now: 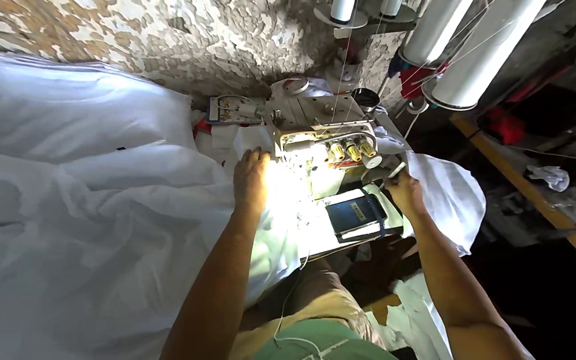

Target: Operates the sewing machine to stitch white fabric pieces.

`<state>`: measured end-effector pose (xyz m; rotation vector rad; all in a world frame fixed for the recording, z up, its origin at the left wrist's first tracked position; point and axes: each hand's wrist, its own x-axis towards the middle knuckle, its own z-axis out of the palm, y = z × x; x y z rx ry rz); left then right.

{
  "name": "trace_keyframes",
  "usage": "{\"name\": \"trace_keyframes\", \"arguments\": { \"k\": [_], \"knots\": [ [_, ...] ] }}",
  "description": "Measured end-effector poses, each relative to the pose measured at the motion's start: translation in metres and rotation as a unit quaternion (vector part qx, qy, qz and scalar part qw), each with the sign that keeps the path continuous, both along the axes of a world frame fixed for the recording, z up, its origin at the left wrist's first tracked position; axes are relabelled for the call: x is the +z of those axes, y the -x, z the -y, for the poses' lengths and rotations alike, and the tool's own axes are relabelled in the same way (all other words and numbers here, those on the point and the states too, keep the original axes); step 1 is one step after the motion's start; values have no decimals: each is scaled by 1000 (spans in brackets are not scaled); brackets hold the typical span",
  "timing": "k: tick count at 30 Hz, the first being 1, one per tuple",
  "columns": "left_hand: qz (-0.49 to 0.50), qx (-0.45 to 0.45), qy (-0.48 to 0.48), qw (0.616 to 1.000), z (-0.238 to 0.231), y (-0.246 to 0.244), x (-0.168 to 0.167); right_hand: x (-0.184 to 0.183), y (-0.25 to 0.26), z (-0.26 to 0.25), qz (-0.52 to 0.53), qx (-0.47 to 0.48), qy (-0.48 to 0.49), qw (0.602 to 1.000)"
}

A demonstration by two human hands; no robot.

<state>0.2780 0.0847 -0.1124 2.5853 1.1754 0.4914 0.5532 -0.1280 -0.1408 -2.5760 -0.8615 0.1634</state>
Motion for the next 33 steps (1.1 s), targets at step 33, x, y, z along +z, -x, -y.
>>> {"name": "trace_keyframes", "arguments": {
  "k": [33],
  "knots": [
    [27, 3, -40, 999, 2, 0, -9, -29, 178, -101, -64, 159, -538, 825]
  ]
}}
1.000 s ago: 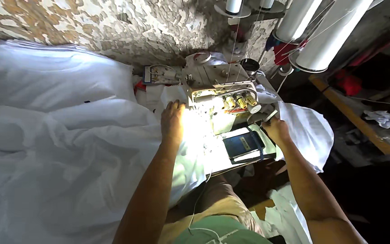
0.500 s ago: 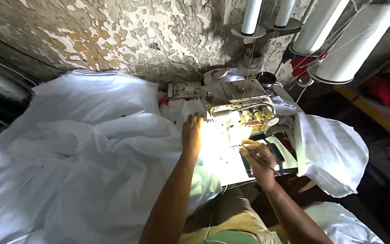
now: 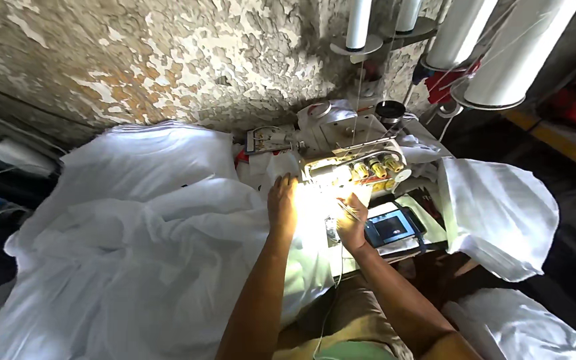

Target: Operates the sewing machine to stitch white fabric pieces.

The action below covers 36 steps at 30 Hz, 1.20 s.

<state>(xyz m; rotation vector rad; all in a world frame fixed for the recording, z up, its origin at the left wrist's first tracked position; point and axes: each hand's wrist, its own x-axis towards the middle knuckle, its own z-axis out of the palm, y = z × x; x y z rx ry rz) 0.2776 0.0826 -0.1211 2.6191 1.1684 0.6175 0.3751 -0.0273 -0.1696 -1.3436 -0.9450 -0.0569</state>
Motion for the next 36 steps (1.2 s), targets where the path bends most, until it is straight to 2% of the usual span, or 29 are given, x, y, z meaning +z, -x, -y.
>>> {"name": "trace_keyframes", "arguments": {
  "k": [11, 17, 36],
  "knots": [
    [-21, -1, -29, 999, -2, 1, 0, 11, 12, 1, -83, 6, 47, 995],
    [-18, 3, -37, 999, -1, 0, 1, 12, 14, 0, -133, 21, 14, 991],
    [-19, 21, -27, 999, 4, 0, 7, 13, 16, -3, -153, 7, -11, 988]
  ]
}}
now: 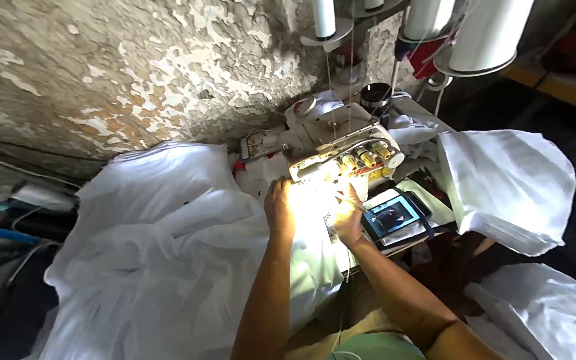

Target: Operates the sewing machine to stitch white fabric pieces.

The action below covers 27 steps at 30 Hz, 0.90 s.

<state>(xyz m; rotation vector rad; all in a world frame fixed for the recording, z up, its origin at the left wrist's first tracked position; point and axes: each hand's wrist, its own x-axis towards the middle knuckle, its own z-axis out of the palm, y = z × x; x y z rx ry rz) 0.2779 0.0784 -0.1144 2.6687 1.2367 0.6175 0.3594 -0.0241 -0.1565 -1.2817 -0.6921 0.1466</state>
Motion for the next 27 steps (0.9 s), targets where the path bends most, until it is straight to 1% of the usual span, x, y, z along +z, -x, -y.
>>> {"name": "trace_keyframes", "arguments": {
  "k": [7, 10, 14, 20, 24, 27],
  "knots": [
    [31, -18, -8, 999, -1, 1, -3, -3, 2, -2, -28, -6, -3, 1000],
    [21, -10, -4, 1000, -1, 1, -3, -3, 3, -3, -31, -7, -11, 999],
    [25, -7, -21, 999, -3, -1, -7, -4, 3, -3, -36, -2, -10, 999],
    [26, -8, -22, 999, -2, 0, -6, -6, 2, -4, -7, -12, 2, 1000],
    [20, -8, -27, 999, -2, -1, -7, -6, 3, -5, -16, -3, -6, 1000],
    [15, -6, -36, 999, -3, -1, -9, -5, 3, -4, -19, 0, 6, 1000]
  ]
}}
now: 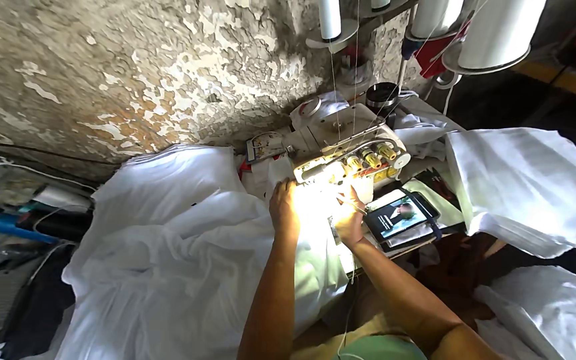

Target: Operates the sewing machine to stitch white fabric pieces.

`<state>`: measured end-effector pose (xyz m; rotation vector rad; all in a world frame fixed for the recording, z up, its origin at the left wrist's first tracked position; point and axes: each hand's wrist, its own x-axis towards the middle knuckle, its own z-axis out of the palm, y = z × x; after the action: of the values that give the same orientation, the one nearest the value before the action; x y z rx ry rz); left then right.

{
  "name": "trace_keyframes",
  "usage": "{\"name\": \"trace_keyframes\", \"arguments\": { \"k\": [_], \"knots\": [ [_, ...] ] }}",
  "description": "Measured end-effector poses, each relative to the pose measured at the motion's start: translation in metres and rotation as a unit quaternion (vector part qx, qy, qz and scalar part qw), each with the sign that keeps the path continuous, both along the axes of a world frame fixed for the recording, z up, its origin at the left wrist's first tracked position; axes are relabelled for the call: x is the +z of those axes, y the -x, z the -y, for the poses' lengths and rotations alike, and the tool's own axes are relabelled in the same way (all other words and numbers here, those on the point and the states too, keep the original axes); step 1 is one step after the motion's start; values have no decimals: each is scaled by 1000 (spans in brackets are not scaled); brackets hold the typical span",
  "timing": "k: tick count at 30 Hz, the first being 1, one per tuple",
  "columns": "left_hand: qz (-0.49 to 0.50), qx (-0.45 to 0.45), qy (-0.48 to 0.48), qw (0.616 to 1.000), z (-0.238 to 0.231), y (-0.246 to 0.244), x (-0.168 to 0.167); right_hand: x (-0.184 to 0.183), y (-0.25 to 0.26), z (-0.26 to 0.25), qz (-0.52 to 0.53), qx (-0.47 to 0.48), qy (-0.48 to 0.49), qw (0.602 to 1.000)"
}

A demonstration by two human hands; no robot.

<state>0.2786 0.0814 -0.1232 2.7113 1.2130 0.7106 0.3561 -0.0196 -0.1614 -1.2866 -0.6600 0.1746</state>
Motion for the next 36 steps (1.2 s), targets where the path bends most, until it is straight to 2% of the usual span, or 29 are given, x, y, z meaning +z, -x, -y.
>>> {"name": "trace_keyframes", "arguments": {
  "k": [6, 11, 13, 16, 20, 22, 29, 36],
  "knots": [
    [1, -3, 15, 1000, 0, 2, 1, 2, 1, 1, -7, 10, 11, 1000],
    [6, 2, 19, 1000, 0, 0, 2, 12, 0, 6, -65, 28, -17, 997],
    [2, 8, 9, 1000, -2, 1, 0, 19, 0, 6, -126, 34, -32, 991],
    [-3, 6, 22, 1000, -2, 1, 0, 23, -2, 8, -248, 74, -59, 964],
    [14, 9, 15, 1000, -1, 1, -2, 23, -13, 11, -411, 134, -65, 899],
    [15, 9, 20, 1000, -1, 1, 0, 21, -21, 15, -454, 146, -62, 877],
    [9, -1, 27, 1000, -1, 0, 2, 26, -33, 36, -485, 209, -85, 845],
    [76, 5, 24, 997, 2, 8, 12, 27, -23, 51, -449, 185, -16, 874]
  ]
}}
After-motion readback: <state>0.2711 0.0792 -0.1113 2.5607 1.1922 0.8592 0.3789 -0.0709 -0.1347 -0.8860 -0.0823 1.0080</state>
